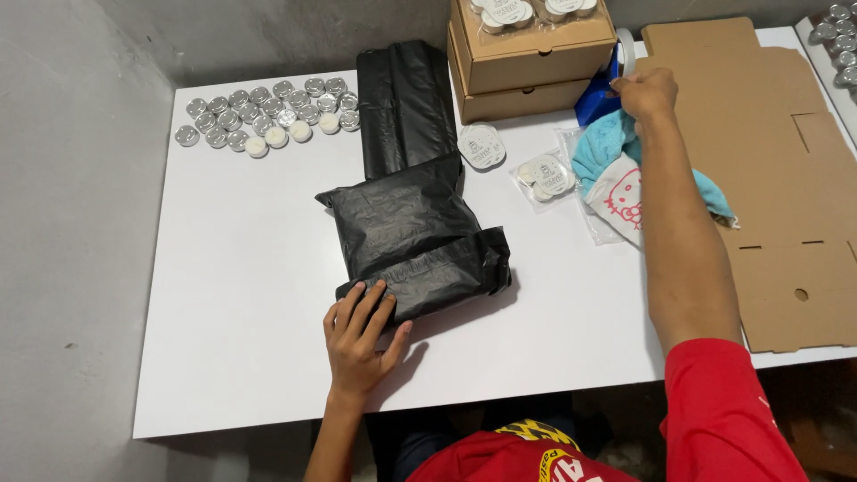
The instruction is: Folding a cardboard box, filling it with small tealight candles, and placing the box into a black plastic shipping bag for shipping.
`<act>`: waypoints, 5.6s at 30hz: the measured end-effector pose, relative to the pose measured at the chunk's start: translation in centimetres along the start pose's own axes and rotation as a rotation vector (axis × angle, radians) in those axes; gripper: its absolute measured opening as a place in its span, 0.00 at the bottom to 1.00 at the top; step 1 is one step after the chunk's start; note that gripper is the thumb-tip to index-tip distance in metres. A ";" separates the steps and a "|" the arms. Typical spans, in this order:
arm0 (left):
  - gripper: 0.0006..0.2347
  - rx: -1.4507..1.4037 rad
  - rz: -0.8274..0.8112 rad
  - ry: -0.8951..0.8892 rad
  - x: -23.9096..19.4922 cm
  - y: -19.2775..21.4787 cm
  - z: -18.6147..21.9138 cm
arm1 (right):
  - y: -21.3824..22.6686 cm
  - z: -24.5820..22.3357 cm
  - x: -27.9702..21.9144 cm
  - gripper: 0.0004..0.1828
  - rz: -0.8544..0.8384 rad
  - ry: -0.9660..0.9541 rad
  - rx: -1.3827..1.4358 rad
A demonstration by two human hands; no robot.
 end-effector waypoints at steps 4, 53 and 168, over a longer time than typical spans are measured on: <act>0.13 -0.010 -0.001 0.017 -0.2 0.1 0.1 | 0.5 -0.5 -1.1 0.21 -0.045 -0.191 0.171; 0.18 0.052 0.052 0.053 -1.4 -0.7 0.3 | -0.7 -11.2 -42.5 0.13 -1.007 0.617 0.484; 0.18 -0.205 0.198 -0.251 -2.4 2.4 1.8 | 2.8 -0.9 -39.8 0.43 -1.104 -0.207 0.327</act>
Point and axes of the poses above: each hand's wrist, its own x-axis towards the middle knuckle, its own y-axis out of the back of the hand, z = x × y, the point moved 5 cm from there along x, towards the middle knuckle, and after that the axes turned 3 degrees about -y, right-handed, at the moved point
